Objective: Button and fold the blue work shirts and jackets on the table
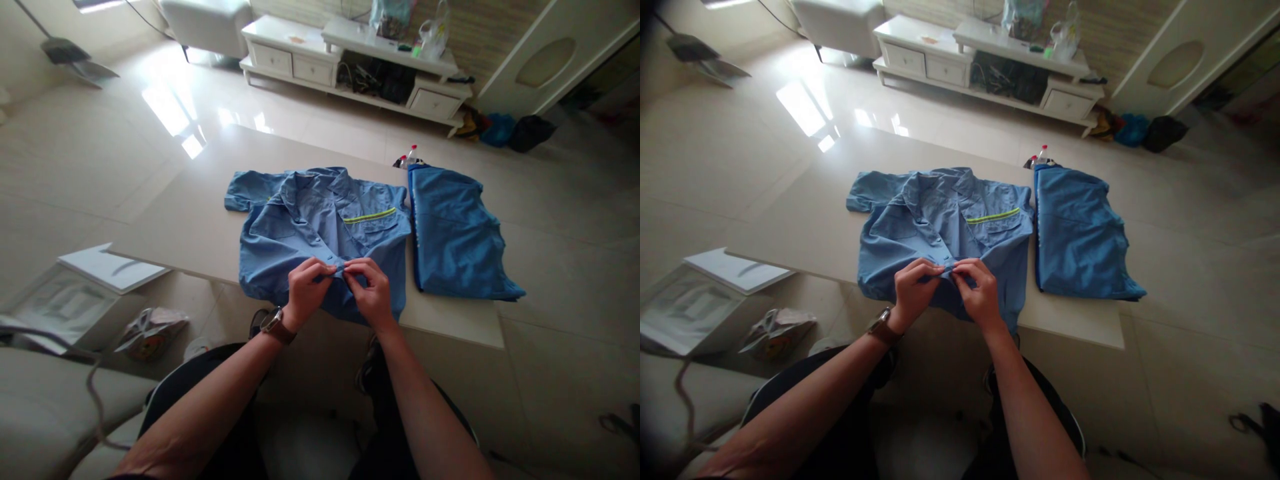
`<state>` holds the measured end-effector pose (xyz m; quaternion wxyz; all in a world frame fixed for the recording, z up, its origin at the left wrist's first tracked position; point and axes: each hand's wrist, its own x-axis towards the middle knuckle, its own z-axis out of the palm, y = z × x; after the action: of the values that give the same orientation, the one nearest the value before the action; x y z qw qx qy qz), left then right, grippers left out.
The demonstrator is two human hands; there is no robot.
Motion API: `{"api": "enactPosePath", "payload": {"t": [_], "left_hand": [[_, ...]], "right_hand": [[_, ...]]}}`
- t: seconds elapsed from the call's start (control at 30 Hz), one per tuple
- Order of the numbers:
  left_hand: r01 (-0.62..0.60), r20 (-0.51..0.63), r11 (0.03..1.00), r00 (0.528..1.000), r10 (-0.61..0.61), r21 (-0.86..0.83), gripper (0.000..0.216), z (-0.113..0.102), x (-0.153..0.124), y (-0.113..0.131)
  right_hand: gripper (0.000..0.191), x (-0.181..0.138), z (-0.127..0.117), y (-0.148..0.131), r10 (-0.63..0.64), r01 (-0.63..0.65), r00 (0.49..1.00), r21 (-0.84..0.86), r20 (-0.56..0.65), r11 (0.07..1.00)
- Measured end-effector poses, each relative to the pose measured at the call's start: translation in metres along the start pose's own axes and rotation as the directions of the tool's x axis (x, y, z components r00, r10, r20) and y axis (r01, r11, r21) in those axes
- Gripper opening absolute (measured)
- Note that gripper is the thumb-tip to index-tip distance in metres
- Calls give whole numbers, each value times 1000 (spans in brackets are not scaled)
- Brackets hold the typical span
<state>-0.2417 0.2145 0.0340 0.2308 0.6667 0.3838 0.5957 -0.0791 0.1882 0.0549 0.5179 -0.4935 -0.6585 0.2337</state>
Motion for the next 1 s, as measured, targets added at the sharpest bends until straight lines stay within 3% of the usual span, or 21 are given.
{"api": "enactPosePath", "payload": {"t": [0.27,0.57,0.7,0.73,0.83,1.0], "left_hand": [[97,-16,993,995,-96,67,18,3,-7,5],[156,92,975,981,-171,159,26,2,-2,1],[116,113,985,985,-130,125,24,-1,2,4],[103,104,989,988,-115,108,23,-1,2,4],[84,63,992,994,-90,99,21,-3,2,3],[59,64,994,996,-65,92,23,-3,3,1]], "right_hand": [[11,-2,3,-1,-17,15,999,-79,-29,997],[13,-8,7,1,-109,131,986,-174,129,976],[5,-10,7,-2,-96,99,995,-166,26,981],[13,-9,6,-3,-88,88,996,-161,8,983],[29,-7,4,-3,-79,84,996,-167,35,982],[18,-5,2,0,-70,80,996,-182,56,980]]}}
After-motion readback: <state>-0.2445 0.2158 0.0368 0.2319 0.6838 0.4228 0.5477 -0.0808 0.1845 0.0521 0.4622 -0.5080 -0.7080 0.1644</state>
